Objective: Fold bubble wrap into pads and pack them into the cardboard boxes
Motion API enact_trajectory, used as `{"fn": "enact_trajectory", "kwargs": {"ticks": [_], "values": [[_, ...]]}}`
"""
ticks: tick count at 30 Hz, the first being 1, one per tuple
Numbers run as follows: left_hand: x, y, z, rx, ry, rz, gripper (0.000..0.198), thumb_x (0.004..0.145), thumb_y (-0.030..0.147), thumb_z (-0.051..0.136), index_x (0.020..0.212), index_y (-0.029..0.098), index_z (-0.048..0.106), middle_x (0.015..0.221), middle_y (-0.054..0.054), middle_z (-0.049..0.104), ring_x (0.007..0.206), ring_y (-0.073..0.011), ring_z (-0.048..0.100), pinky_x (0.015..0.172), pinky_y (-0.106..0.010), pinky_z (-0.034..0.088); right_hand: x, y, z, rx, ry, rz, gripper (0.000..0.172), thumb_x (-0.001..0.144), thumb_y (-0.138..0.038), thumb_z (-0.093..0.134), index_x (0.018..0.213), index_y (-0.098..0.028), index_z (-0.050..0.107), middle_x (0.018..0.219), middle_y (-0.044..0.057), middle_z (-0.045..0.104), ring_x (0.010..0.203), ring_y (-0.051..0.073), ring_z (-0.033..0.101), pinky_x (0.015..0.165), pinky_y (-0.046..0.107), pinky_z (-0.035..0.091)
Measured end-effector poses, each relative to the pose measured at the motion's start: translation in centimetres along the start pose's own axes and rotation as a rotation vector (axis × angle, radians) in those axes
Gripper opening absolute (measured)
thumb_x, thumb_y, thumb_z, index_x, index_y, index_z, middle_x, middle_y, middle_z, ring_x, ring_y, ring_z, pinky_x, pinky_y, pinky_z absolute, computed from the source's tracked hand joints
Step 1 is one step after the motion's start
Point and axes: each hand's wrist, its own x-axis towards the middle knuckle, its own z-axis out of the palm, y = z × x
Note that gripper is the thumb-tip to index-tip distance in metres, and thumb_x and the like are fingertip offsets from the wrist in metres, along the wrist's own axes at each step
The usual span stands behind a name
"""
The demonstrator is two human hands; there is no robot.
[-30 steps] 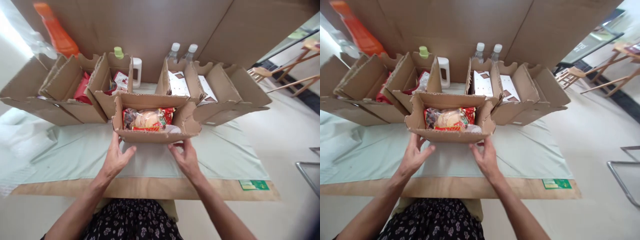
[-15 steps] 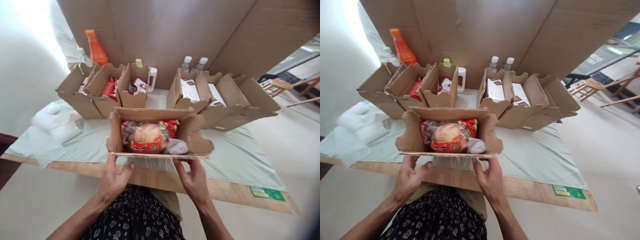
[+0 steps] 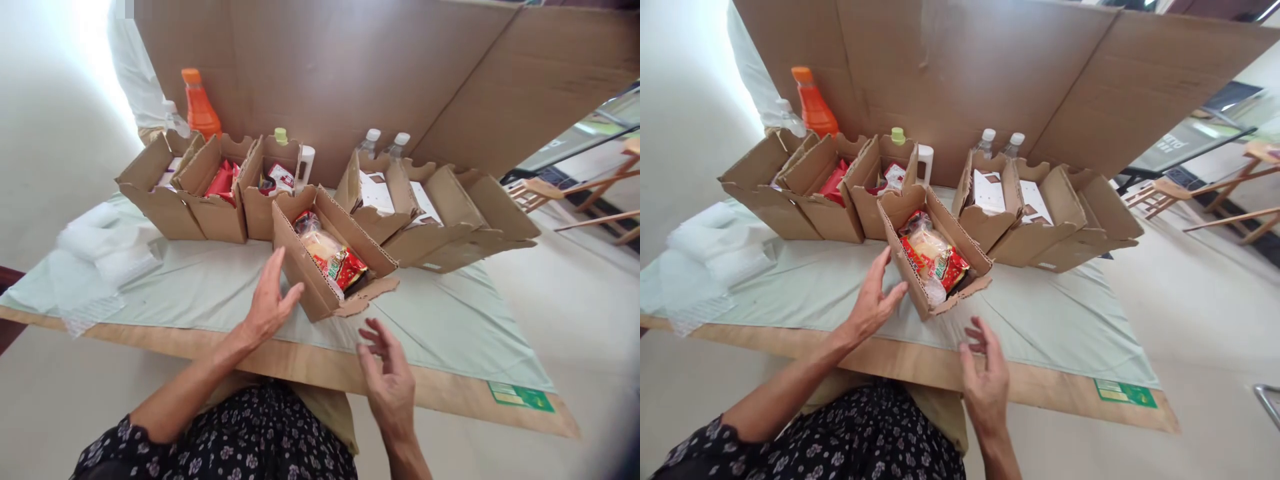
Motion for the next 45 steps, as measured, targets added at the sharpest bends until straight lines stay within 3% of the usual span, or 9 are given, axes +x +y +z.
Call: {"fn": "enact_trajectory", "kwargs": {"ticks": [4, 7, 12, 17, 21, 24, 30, 34, 45], "values": [[-4.2, 1.3, 2.2, -0.083, -0.077, -0.050, 0.072, 0.104, 0.047, 0.053, 0.166, 0.028, 0.021, 0.174, -0.015, 0.025, 0.161, -0.0334, 0.026, 0.129, -0.060, 0.027, 4.8, 2.3, -0.4, 0.105, -0.015, 0.020, 0.070, 0.091, -0.045, 0.071, 0.153, -0.029, 0.043, 0.155, 0.015, 0.053, 0.127, 0.028, 0.063, 0.084, 0.039, 0.062], [-5.4, 1.9, 3.5, -0.066, -0.115, -0.010, 0.070, 0.106, 0.046, 0.048, 0.168, 0.030, 0.020, 0.177, -0.013, 0.017, 0.163, -0.0339, 0.019, 0.131, -0.061, 0.023, 6.8, 3.5, 0.4, 0.206, -0.149, 0.024, 0.059, 0.088, -0.051, 0.073, 0.139, -0.028, 0.054, 0.136, 0.012, 0.064, 0.109, 0.025, 0.069, 0.085, 0.039, 0.062], [-3.3, 0.8, 3.8, -0.066, -0.168, 0.066, 0.070, 0.106, 0.052, 0.044, 0.168, 0.026, 0.022, 0.177, -0.013, 0.018, 0.163, -0.0350, 0.020, 0.131, -0.059, 0.023, 4.8, 4.2, 2.4, 0.226, -0.069, 0.055, 0.055, 0.092, -0.044, 0.070, 0.141, -0.027, 0.051, 0.133, 0.012, 0.064, 0.097, 0.021, 0.069, 0.083, 0.037, 0.063], [-1.0, -0.6, 0.9, -0.147, -0.197, 0.033, 0.065, 0.106, 0.053, 0.040, 0.164, 0.023, 0.034, 0.171, -0.013, 0.035, 0.158, -0.0337, 0.035, 0.130, -0.055, 0.030, 3.8, 3.2, 3.4, 0.138, -0.067, -0.012, 0.060, 0.095, -0.038, 0.066, 0.150, -0.026, 0.045, 0.141, 0.016, 0.061, 0.094, 0.021, 0.072, 0.081, 0.039, 0.065], [-2.0, -1.1, -0.8, -0.072, -0.307, 0.032, 0.073, 0.098, 0.045, 0.059, 0.163, 0.023, 0.034, 0.164, -0.015, 0.046, 0.148, -0.0345, 0.049, 0.123, -0.054, 0.042, 6.3, 2.8, 2.6, -0.045, -0.159, -0.030, 0.033, 0.092, -0.043, 0.066, 0.116, -0.021, 0.067, 0.109, 0.011, 0.075, 0.077, 0.021, 0.070, 0.068, 0.035, 0.061], [-2.3, -1.5, -0.2, 0.064, -0.270, 0.053, 0.068, 0.093, 0.031, 0.063, 0.157, 0.021, 0.041, 0.155, -0.016, 0.055, 0.140, -0.0322, 0.057, 0.117, -0.051, 0.049, 8.9, 2.6, 2.3, -0.130, -0.219, -0.087, 0.025, 0.093, -0.046, 0.062, 0.090, -0.022, 0.067, 0.085, 0.007, 0.073, 0.071, 0.020, 0.067, 0.065, 0.033, 0.057], [3.4, -2.5, 1.3, 0.218, -0.060, 0.067, 0.054, 0.093, 0.023, 0.056, 0.147, 0.019, 0.053, 0.126, -0.012, 0.072, 0.108, -0.0237, 0.070, 0.096, -0.040, 0.057, 14.3, 2.0, 5.0, -0.229, -0.139, -0.093, 0.028, 0.093, -0.046, 0.056, 0.093, -0.022, 0.071, 0.086, 0.007, 0.077, 0.072, 0.021, 0.069, 0.070, 0.032, 0.053], [7.5, -3.3, 1.3, 0.300, 0.008, -0.131, 0.040, 0.088, 0.023, 0.062, 0.128, 0.017, 0.066, 0.098, -0.007, 0.075, 0.085, -0.0213, 0.070, 0.083, -0.035, 0.056, 16.0, 3.0, 6.6, -0.254, -0.098, -0.041, 0.030, 0.093, -0.043, 0.051, 0.086, -0.023, 0.072, 0.082, 0.008, 0.078, 0.073, 0.023, 0.070, 0.071, 0.033, 0.052], [9.8, -5.6, 3.6, 0.217, -0.011, -0.300, 0.038, 0.089, 0.029, 0.061, 0.124, 0.016, 0.070, 0.083, -0.004, 0.077, 0.076, -0.0206, 0.070, 0.077, -0.033, 0.053, 15.1, 5.1, 7.2, -0.200, -0.188, -0.048, 0.026, 0.090, -0.037, 0.053, 0.091, -0.023, 0.075, 0.085, 0.007, 0.079, 0.081, 0.023, 0.072, 0.086, 0.038, 0.055]]}}
